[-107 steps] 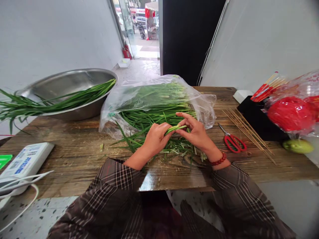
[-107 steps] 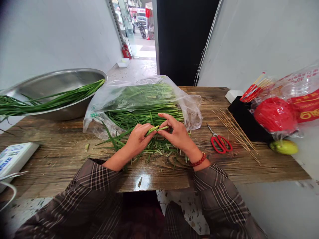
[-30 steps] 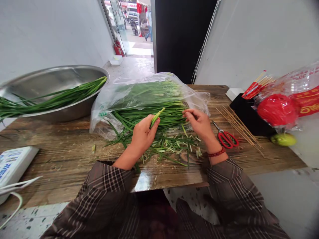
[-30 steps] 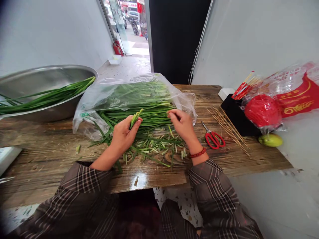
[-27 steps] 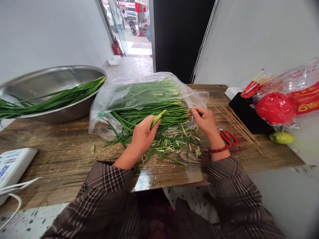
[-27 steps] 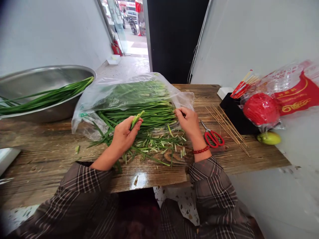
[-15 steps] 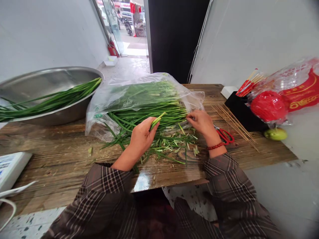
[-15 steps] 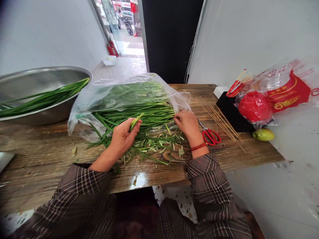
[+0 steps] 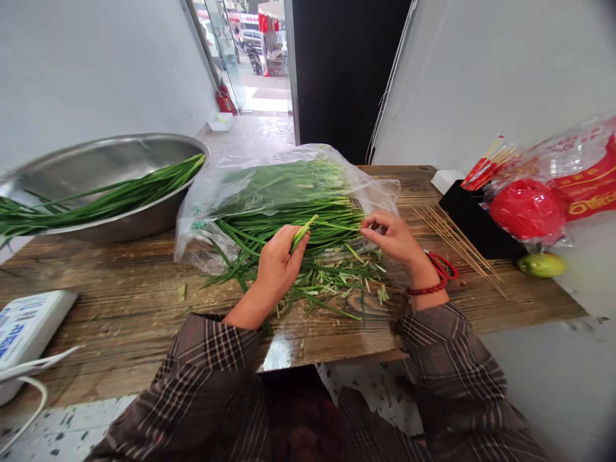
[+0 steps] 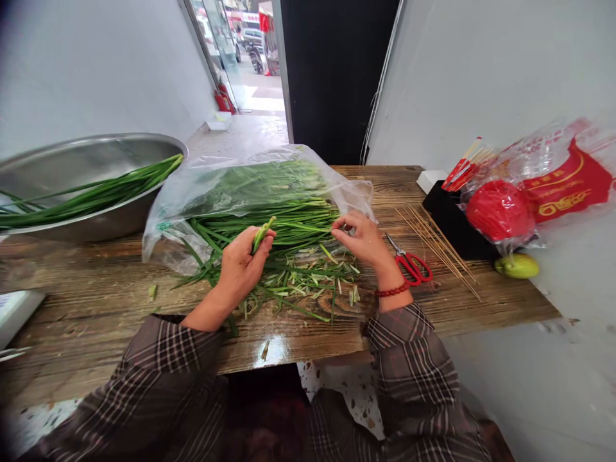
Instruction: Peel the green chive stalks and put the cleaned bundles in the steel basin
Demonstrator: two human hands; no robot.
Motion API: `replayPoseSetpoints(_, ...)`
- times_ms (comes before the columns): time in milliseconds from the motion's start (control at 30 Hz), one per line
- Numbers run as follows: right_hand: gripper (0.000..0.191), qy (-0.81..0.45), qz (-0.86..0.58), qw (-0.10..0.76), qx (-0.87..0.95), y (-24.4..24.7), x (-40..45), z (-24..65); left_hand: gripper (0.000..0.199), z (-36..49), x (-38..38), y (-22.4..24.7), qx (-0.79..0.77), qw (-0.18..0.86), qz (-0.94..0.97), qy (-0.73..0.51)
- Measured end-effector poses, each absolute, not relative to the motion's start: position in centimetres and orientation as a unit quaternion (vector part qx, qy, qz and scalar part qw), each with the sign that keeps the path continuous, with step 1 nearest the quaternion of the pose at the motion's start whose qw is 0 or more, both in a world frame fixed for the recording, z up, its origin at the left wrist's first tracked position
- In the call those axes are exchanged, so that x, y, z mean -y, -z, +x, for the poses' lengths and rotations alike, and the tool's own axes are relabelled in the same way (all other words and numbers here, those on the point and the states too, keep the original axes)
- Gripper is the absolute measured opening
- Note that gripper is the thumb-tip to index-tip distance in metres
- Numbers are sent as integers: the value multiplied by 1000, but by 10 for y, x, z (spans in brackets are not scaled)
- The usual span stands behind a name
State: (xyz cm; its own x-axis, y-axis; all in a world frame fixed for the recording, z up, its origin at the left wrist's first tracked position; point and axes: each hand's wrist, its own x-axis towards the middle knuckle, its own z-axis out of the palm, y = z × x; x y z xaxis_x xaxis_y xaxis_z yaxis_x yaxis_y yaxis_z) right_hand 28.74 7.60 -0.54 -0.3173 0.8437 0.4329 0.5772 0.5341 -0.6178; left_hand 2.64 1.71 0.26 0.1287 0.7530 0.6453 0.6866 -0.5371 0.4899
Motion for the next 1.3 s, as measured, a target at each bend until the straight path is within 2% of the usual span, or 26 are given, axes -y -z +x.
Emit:
replayPoseSetpoints(100, 14, -249, -413, 396, 782, 1, -69, 278, 20, 27, -14, -8, -462, 10, 728, -506)
replayPoseSetpoints(233, 14, -278, -389, 373, 795, -1, -61, 265, 19, 30, -10, -13, -427, -7, 727, -538)
replayPoseSetpoints(333, 11, -283, -369, 368, 805, -2, -57, 258, 18, 31, -11, -11, -384, 2, 769, -512)
replayPoseSetpoints(433, 11, -289, -357, 380, 803, -4, -53, 253, 19, 31, -15, -4, -395, 14, 811, -431)
replayPoseSetpoints(567, 15, -309, -360, 412, 778, -4, -50, 248, 22, 31, -18, 5, -459, 61, 816, -347)
replayPoseSetpoints(767, 24, -389, -415, 491, 660, 3, -55, 247, 30, 33, -19, 0, -483, 179, 776, -364)
replayPoseSetpoints(833, 27, -378, -424, 499, 654, 4, -58, 250, 31, 33, -20, -2, -497, 211, 750, -381)
replayPoseSetpoints(933, 33, -332, -421, 437, 722, 5, -59, 254, 32, 31, -20, -3, -505, 243, 723, -404)
replayPoseSetpoints(1033, 23, -297, -385, 384, 785, 6, -58, 252, 32, 31, -20, -3, -513, 250, 710, -413)
replayPoseSetpoints(1100, 11, -297, -354, 388, 798, 8, -56, 247, 31, 31, -20, -3, -515, 251, 708, -412)
replayPoseSetpoints(1200, 26, -310, -343, 415, 784, 12, -52, 239, 30, 33, -19, -4, -513, 254, 712, -407)
replayPoseSetpoints(1300, 17, -258, -342, 445, 787, 12, -49, 234, 31, 34, -19, -3, -511, 262, 717, -396)
